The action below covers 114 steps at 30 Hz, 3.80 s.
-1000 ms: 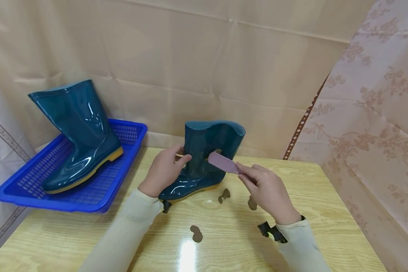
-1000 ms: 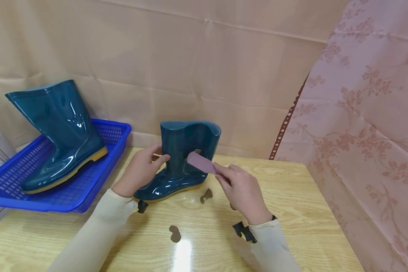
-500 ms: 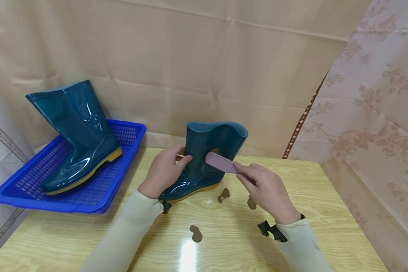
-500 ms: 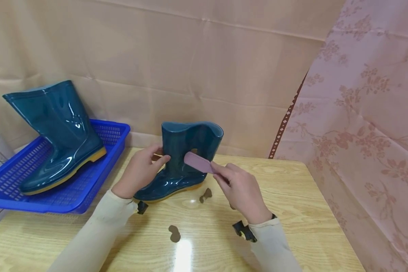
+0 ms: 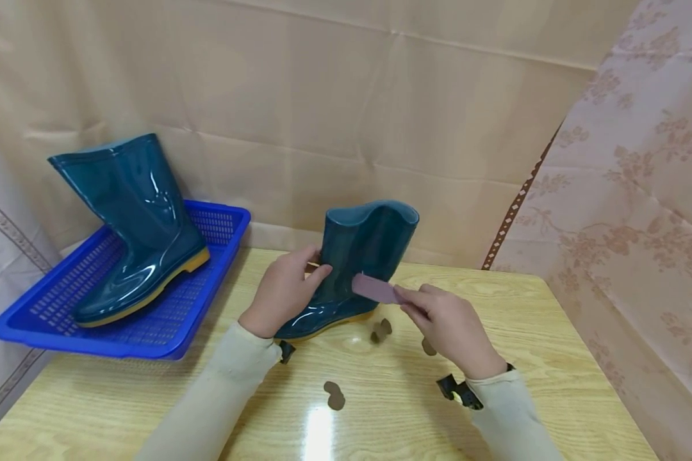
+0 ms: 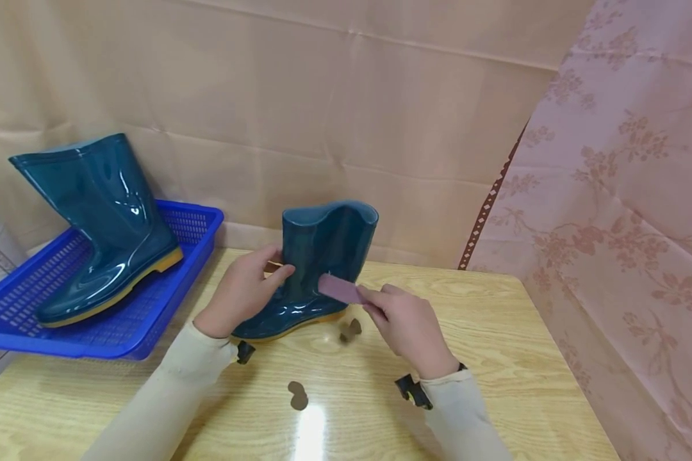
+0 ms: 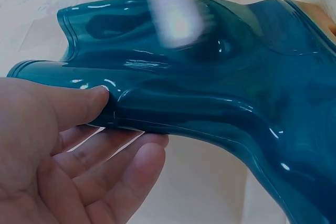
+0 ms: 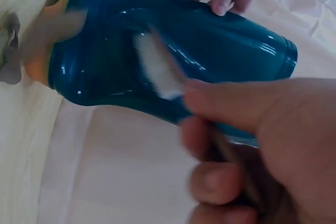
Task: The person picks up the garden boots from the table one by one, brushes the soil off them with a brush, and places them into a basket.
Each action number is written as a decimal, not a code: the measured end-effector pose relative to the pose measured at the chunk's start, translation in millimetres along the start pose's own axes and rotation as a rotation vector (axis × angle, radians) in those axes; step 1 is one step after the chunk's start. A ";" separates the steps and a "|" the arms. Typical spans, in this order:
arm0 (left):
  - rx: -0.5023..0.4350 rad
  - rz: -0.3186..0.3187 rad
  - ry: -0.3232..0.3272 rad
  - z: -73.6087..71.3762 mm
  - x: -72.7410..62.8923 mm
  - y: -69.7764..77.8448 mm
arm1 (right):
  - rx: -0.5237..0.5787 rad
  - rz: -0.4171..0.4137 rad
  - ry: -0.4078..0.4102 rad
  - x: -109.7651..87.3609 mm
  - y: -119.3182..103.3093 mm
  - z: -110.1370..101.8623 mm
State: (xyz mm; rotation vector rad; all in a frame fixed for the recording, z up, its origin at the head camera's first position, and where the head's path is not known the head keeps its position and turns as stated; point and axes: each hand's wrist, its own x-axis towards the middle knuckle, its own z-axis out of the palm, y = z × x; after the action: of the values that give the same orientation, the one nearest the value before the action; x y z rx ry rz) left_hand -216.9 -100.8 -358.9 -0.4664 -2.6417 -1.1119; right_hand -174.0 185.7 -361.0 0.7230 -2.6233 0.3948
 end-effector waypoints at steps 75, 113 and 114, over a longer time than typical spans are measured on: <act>-0.196 0.015 -0.033 -7.2 -0.6 -5.5 | 0.066 -0.193 0.300 4.4 -1.4 -6.5; -0.151 -0.136 -0.099 -1.5 6.5 -7.5 | 0.110 -0.013 0.137 13.6 -10.2 13.0; -0.145 -0.128 -0.093 -0.4 7.0 -8.3 | 0.114 0.002 0.136 14.9 -10.6 13.8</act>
State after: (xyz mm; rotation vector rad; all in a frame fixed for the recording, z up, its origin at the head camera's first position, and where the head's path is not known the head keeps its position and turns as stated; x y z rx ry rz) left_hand -226.4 -105.2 -361.7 -0.3888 -2.7152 -1.3589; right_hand -184.1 165.5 -364.9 0.7040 -2.4901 0.5779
